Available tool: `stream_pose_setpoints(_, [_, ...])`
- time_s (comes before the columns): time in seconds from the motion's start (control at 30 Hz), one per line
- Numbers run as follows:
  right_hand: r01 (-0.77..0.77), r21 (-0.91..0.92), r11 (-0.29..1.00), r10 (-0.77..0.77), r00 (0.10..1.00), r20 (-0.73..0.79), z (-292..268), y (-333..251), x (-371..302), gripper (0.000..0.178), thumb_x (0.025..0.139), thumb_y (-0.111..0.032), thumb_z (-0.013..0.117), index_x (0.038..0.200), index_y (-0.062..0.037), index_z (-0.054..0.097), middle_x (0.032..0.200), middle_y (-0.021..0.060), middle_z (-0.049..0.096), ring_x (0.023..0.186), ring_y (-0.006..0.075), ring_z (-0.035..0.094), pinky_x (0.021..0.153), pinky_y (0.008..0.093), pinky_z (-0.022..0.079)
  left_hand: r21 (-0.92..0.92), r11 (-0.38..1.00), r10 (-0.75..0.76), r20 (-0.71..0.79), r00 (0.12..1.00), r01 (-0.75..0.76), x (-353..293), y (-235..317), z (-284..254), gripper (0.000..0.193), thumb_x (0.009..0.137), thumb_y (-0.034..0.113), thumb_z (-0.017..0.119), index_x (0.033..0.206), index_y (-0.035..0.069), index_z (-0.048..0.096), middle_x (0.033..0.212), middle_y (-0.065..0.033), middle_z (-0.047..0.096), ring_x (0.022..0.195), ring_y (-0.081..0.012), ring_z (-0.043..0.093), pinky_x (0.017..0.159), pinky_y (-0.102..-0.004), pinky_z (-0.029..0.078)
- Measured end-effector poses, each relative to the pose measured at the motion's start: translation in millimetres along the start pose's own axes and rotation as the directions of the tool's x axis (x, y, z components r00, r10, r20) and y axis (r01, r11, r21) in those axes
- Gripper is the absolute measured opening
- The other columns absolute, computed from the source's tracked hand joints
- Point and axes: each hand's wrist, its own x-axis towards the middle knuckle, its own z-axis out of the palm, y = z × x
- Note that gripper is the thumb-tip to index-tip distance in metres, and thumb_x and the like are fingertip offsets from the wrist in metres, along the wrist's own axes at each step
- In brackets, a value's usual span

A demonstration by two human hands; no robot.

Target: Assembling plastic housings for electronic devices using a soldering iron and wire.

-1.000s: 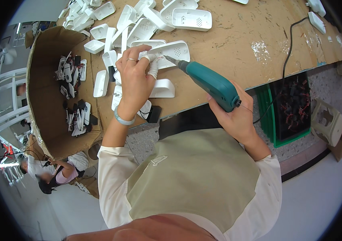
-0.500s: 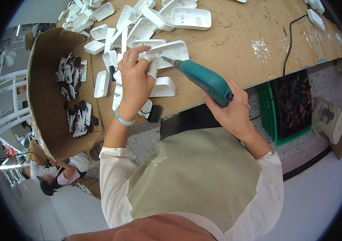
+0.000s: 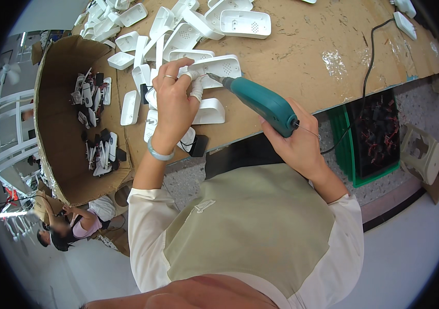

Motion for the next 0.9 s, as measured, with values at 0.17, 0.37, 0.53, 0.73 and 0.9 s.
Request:
stream_pose_setpoints(0.17, [0.006, -0.012, 1.000, -0.006, 1.000, 0.005, 0, 0, 1, 0.019, 0.087, -0.004, 0.075, 0.102, 0.0015, 0.066, 0.086, 0.0118, 0.066, 0.074, 0.0204, 0.062, 0.071, 0.0306, 0.050, -0.007, 1.000, 0.004, -0.005, 1.000, -0.004, 0, 0, 2, 0.006, 0.072, -0.003, 0.072, 0.077, -0.001, 0.069, 0.119, -0.0083, 0.068, 0.112, -0.0300, 0.057, 0.093, -0.0416, 0.040])
stream_pose_setpoints(0.37, [-0.001, -0.018, 1.000, 0.001, 1.000, 0.007, -2, -2, -1, 0.020, 0.087, -0.004, 0.075, 0.104, 0.0015, 0.066, 0.086, 0.0121, 0.067, 0.073, 0.0201, 0.063, 0.071, 0.0303, 0.051, 0.008, 1.000, 0.008, 0.004, 1.000, -0.008, 1, -1, 2, 0.006, 0.072, -0.003, 0.073, 0.077, -0.001, 0.069, 0.118, -0.0082, 0.068, 0.111, -0.0301, 0.058, 0.092, -0.0419, 0.040])
stream_pose_setpoints(0.53, [-0.061, 0.097, 0.993, 0.064, 0.997, -0.037, -5, -1, -8, 0.023, 0.086, -0.003, 0.077, 0.106, 0.0022, 0.068, 0.091, 0.0092, 0.071, 0.079, 0.0135, 0.065, 0.074, 0.0272, 0.052, 0.006, 1.000, 0.006, -0.004, 1.000, -0.006, 1, -1, 2, 0.006, 0.072, -0.003, 0.072, 0.076, -0.001, 0.068, 0.119, -0.0083, 0.068, 0.111, -0.0305, 0.057, 0.092, -0.0423, 0.040])
stream_pose_setpoints(0.73, [-0.214, 0.175, 0.961, 0.235, 0.966, -0.109, -15, -3, -27, 0.020, 0.085, -0.004, 0.080, 0.102, 0.0020, 0.071, 0.091, 0.0038, 0.073, 0.081, 0.0086, 0.065, 0.074, 0.0244, 0.051, 0.008, 1.000, 0.001, 0.021, 1.000, -0.001, 2, -1, 0, 0.006, 0.072, -0.004, 0.071, 0.076, -0.001, 0.067, 0.120, -0.0090, 0.067, 0.112, -0.0310, 0.056, 0.093, -0.0428, 0.039])
stream_pose_setpoints(0.9, [-0.225, 0.188, 0.956, 0.251, 0.959, -0.129, -18, -5, -32, 0.020, 0.085, -0.005, 0.082, 0.101, 0.0019, 0.072, 0.089, 0.0037, 0.073, 0.079, 0.0090, 0.065, 0.073, 0.0247, 0.052, 0.017, 1.000, 0.000, 0.039, 0.999, 0.000, 3, -2, -1, 0.006, 0.071, -0.004, 0.070, 0.075, -0.001, 0.068, 0.120, -0.0093, 0.066, 0.112, -0.0310, 0.056, 0.093, -0.0432, 0.039])
